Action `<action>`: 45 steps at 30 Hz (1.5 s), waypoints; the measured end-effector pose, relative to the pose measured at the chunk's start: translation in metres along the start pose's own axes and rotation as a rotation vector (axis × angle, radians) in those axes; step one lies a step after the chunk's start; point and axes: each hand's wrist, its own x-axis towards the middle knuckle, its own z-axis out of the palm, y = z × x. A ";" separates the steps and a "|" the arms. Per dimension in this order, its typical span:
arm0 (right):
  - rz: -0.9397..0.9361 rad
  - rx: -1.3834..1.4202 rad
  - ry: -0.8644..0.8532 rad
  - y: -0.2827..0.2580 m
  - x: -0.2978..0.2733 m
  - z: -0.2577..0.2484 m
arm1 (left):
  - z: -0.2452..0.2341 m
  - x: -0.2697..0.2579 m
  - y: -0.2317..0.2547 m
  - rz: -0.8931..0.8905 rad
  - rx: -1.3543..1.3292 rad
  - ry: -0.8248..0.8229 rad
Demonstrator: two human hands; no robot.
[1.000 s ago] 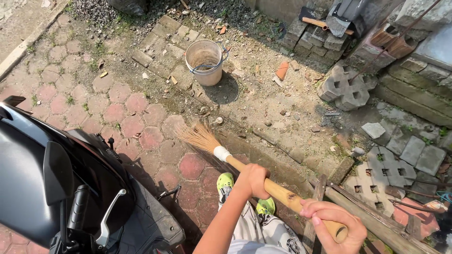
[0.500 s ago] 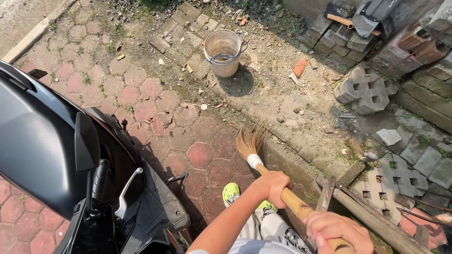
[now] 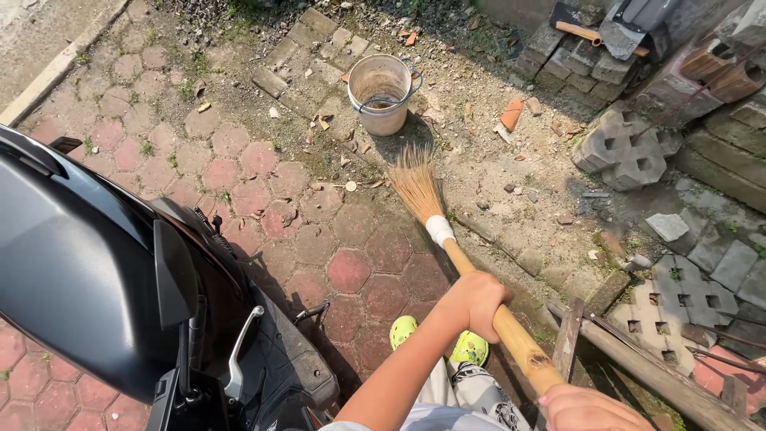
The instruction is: Sweeping dirt and debris from an outdoor paved area using different types of brooms.
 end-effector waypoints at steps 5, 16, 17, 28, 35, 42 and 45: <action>-0.093 -0.083 0.265 0.027 0.072 0.095 | 0.013 -0.029 -0.079 -0.124 -0.123 -0.152; -0.029 0.143 0.358 0.003 0.087 0.059 | -0.049 -0.041 -0.077 -0.263 0.178 -0.114; -0.085 0.094 0.362 -0.007 0.078 0.047 | -0.049 -0.032 -0.060 -0.214 0.168 -0.078; 0.018 -0.349 0.227 -0.031 0.011 -0.024 | 0.053 0.110 0.042 0.263 -0.134 -0.127; -0.021 -0.137 0.606 0.000 0.019 -0.028 | 0.045 0.113 -0.008 0.060 0.161 -0.306; -0.076 0.033 0.518 -0.045 -0.029 -0.104 | 0.008 0.111 0.064 0.058 0.189 -0.220; -0.104 -0.101 0.096 -0.022 -0.065 -0.151 | 0.013 0.143 0.086 0.110 0.092 -0.182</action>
